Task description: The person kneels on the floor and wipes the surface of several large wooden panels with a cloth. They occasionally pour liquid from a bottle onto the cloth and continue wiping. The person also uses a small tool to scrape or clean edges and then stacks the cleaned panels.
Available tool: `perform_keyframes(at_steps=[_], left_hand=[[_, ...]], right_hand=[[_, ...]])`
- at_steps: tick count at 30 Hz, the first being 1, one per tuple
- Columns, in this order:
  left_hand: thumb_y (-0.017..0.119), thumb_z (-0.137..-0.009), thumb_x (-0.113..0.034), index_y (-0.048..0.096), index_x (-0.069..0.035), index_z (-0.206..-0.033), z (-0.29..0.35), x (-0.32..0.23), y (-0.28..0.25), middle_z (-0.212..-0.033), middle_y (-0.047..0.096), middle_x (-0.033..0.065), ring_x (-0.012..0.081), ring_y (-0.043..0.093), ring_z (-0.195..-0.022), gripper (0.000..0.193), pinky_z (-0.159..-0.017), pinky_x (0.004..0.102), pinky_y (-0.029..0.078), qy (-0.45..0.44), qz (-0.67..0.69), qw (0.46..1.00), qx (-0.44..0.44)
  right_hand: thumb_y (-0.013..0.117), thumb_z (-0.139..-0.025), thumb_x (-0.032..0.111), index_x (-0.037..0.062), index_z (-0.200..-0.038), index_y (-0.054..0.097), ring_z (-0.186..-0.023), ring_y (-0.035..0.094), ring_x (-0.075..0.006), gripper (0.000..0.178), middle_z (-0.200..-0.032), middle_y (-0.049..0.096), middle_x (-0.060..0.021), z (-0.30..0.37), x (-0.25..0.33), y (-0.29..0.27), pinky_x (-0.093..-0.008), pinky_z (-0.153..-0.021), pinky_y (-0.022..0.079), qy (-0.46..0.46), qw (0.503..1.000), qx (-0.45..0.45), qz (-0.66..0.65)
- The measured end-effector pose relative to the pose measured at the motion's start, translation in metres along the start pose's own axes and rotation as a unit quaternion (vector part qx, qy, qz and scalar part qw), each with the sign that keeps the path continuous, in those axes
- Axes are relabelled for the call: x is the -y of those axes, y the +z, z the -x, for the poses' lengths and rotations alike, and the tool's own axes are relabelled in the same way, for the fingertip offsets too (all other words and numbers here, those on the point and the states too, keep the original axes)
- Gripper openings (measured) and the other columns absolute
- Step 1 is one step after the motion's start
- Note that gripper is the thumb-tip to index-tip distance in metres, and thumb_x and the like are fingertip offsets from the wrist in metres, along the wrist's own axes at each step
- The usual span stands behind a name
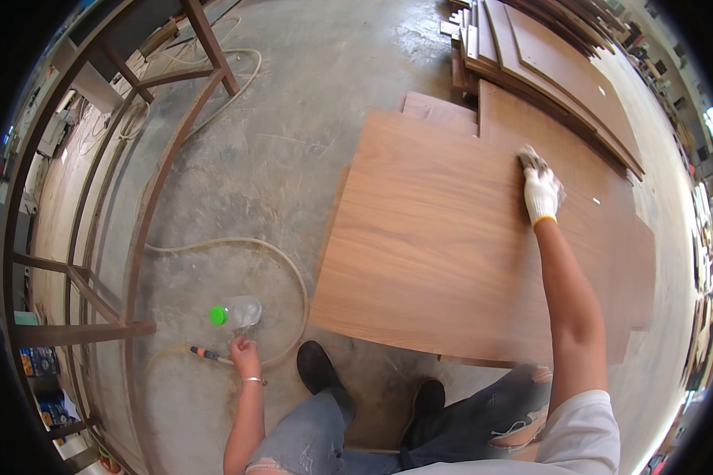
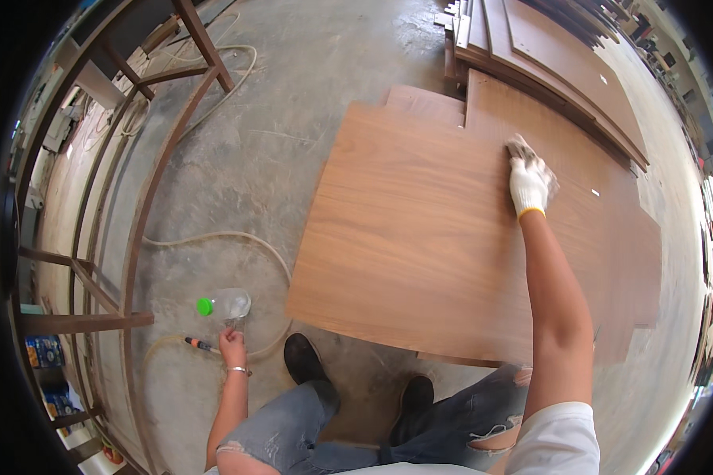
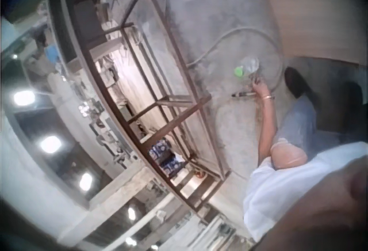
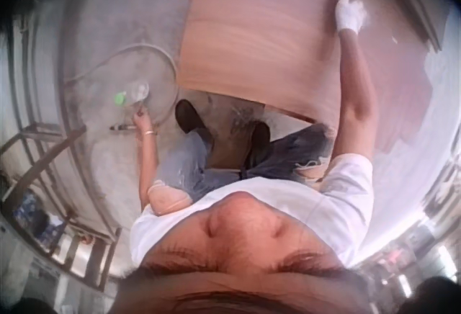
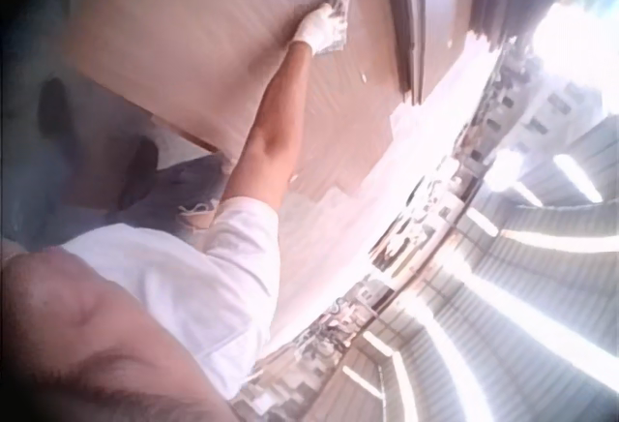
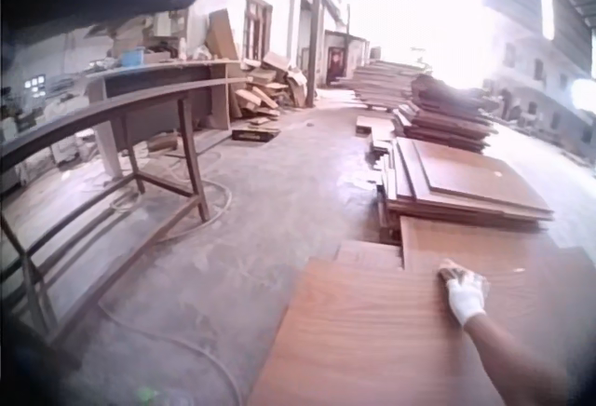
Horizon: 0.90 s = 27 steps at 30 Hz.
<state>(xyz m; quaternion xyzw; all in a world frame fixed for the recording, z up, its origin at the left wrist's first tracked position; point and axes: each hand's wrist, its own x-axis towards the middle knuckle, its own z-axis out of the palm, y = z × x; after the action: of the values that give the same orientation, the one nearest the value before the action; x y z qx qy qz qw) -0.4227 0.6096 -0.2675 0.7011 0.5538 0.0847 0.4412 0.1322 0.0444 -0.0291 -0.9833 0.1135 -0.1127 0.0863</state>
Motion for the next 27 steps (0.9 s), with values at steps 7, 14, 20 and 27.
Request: perform_keyframes(at_steps=[7, 14, 20, 27], left_hand=[[0.058, -0.104, -0.019, 0.06, 0.003, -0.127, 0.118, -0.164, 0.026, -0.111, 0.072, 0.02, 0.0258, 0.073, -0.094, 0.032, -0.077, 0.0358, 0.059, -0.094, 0.338, 0.875, 0.335], [0.066, -0.101, -0.019, 0.043, 0.008, -0.147, 0.15, -0.247, 0.054, -0.12, 0.07, 0.0152, 0.0236, 0.071, -0.103, 0.058, -0.087, 0.038, 0.057, 0.015, 0.323, 0.811, 0.487], [0.067, -0.101, -0.021, 0.047, 0.008, -0.142, 0.156, -0.235, 0.06, -0.12, 0.07, 0.013, 0.0201, 0.07, -0.101, 0.054, -0.087, 0.0352, 0.057, 0.039, 0.325, 0.828, 0.455], [0.065, -0.103, -0.02, 0.051, 0.008, -0.137, 0.155, -0.213, 0.062, -0.12, 0.071, 0.0148, 0.0217, 0.071, -0.102, 0.046, -0.089, 0.0351, 0.057, 0.024, 0.33, 0.828, 0.453]], right_hand=[[0.043, -0.101, 0.048, 0.0102, -0.145, 0.055, -0.141, 0.043, -0.0407, 0.059, -0.15, 0.053, -0.0148, 0.024, 0.194, 0.023, -0.0485, -0.121, 0.025, -0.252, 0.964, 0.082, 0.017], [0.049, -0.098, 0.047, 0.0107, -0.138, 0.061, -0.13, 0.052, -0.0389, 0.055, -0.139, 0.061, -0.0121, 0.038, 0.303, 0.042, -0.0499, -0.111, 0.039, -0.352, 0.932, 0.085, -0.015], [0.058, -0.09, 0.027, 0.0267, -0.124, 0.071, -0.128, 0.051, -0.0347, 0.037, -0.13, 0.065, -0.0082, 0.121, 0.286, 0.021, -0.0548, -0.115, 0.037, -0.551, 0.827, 0.067, -0.088], [0.07, -0.07, 0.016, 0.0235, -0.1, 0.079, -0.112, 0.06, -0.0287, 0.032, -0.108, 0.069, 0.0006, 0.216, 0.239, -0.027, -0.0503, -0.112, 0.043, -0.68, 0.65, 0.146, -0.307]])
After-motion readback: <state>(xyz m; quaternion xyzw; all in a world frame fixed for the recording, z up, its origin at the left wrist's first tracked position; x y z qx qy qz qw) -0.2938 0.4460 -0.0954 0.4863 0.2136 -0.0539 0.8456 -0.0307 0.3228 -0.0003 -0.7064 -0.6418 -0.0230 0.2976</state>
